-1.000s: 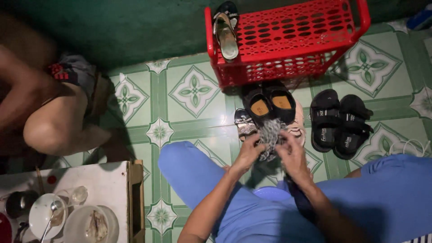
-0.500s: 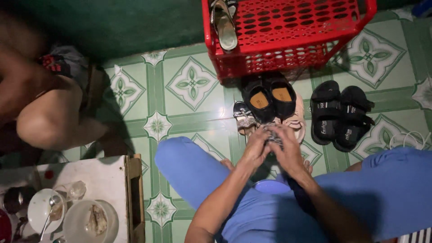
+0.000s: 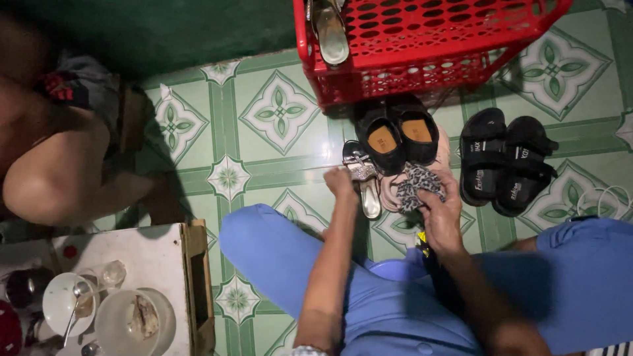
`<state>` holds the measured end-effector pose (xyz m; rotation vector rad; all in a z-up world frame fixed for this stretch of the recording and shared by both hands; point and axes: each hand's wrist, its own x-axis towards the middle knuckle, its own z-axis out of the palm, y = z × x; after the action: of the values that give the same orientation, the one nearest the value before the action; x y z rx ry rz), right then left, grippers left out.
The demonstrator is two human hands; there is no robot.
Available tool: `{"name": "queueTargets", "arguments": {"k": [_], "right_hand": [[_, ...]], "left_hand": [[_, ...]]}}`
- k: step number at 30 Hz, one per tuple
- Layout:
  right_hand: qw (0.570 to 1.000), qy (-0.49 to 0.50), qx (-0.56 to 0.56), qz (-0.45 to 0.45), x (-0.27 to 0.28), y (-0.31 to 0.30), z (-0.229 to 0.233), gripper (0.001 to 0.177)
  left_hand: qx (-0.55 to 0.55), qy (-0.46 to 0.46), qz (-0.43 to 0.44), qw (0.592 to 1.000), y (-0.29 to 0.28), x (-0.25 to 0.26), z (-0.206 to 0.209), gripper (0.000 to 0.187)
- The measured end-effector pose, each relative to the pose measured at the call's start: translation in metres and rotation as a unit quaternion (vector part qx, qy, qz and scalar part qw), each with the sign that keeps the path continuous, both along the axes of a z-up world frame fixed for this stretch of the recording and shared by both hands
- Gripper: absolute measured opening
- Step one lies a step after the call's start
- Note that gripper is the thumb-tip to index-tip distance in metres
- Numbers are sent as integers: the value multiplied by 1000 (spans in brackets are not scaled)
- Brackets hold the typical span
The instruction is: Cleaning various shoes with a cloth and organizing them on a red plastic rack
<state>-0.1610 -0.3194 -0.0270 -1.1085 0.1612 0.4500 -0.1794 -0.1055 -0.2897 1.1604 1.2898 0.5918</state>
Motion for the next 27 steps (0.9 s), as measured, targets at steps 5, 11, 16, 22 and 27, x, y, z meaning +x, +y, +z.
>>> {"name": "queueTargets", "arguments": {"k": [5, 11, 16, 22, 27], "right_hand": [[999, 42, -33, -2, 3, 8, -15, 49], [998, 37, -47, 29, -4, 9, -20, 49], [998, 24, -35, 50, -6, 10, -21, 51], [994, 34, -82, 63, -3, 12, -13, 50], [987, 58, -128, 75, -4, 12, -26, 55]], "left_hand": [[-350, -46, 72, 933, -78, -12, -20, 22], [-425, -213, 120, 871, -65, -13, -45, 14], [-520, -262, 105, 806, -61, -3, -46, 24], [-538, -216, 129, 805, -30, 0, -43, 33], [-531, -356, 171, 750, -11, 6, -28, 37]]}}
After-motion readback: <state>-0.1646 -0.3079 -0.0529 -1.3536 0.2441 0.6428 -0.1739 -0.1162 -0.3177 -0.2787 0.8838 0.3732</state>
